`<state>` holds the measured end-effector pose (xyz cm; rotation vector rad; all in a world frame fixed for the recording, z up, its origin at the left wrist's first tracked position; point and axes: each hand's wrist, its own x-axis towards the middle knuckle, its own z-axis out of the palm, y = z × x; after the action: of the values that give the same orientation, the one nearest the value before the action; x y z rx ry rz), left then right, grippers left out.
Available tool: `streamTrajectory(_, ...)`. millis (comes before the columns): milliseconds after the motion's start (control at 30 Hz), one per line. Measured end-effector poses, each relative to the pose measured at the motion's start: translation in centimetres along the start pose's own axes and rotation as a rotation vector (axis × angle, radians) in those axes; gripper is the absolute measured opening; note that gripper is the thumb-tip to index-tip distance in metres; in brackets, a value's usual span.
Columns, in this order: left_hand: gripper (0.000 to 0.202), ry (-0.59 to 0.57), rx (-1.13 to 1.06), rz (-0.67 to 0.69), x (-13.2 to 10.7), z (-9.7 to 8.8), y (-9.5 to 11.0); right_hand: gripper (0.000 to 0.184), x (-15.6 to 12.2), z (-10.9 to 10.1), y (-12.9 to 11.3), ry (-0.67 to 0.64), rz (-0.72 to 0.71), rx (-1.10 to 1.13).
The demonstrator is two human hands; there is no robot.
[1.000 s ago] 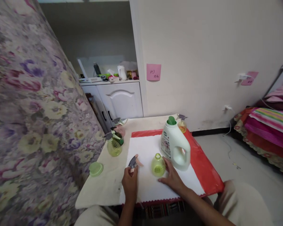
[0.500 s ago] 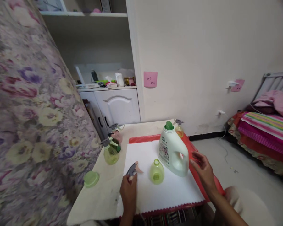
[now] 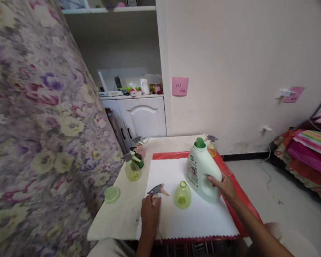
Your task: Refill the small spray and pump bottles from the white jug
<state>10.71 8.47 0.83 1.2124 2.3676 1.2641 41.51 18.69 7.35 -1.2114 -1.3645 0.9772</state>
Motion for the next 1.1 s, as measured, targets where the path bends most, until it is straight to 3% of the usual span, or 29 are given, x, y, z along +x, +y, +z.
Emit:
streamTrajectory(167, 0.04, 0.011, -0.014, 0.113, -1.7, -0.3, -0.8, 0.029, 0.2, 1.2, -1.0, 0.099, 0.019, -0.041)
streamTrajectory(300, 0.045, 0.03, -0.067, 0.097, -2.0, -0.3, -1.7, 0.03, 0.6, 1.2, -1.9, 0.132, 0.012, -0.035)
streamTrajectory(433, 0.05, 0.018, -0.153, 0.037, -1.7, -0.8, -2.3, 0.035, 0.9, -0.1, -3.0, 0.124, 0.0, -0.031)
streamTrajectory(600, 0.048, 0.041, -0.264, -0.055, -2.4, -1.9, -1.7, 0.04, 0.7, -3.4, -5.7, 0.095, -0.009, -0.036)
streamTrajectory(733, 0.041, 0.083, -0.261, 0.033, -3.7, -2.6, 0.7, 0.039, 0.0, -6.4, -7.9, 0.015, -0.006, -0.121)
streamTrajectory(933, 0.034, -0.141, -0.36, 0.244, -4.4, -1.1, 6.5, 0.045, -1.0, -9.5, -8.9, -0.147, 0.045, -0.237)
streamTrajectory(1100, 0.037, -0.239, -0.386, 0.325, -3.3, 0.9, 9.9, 0.038, -1.6, -10.5, -9.2, -0.24, 0.064, -0.336)
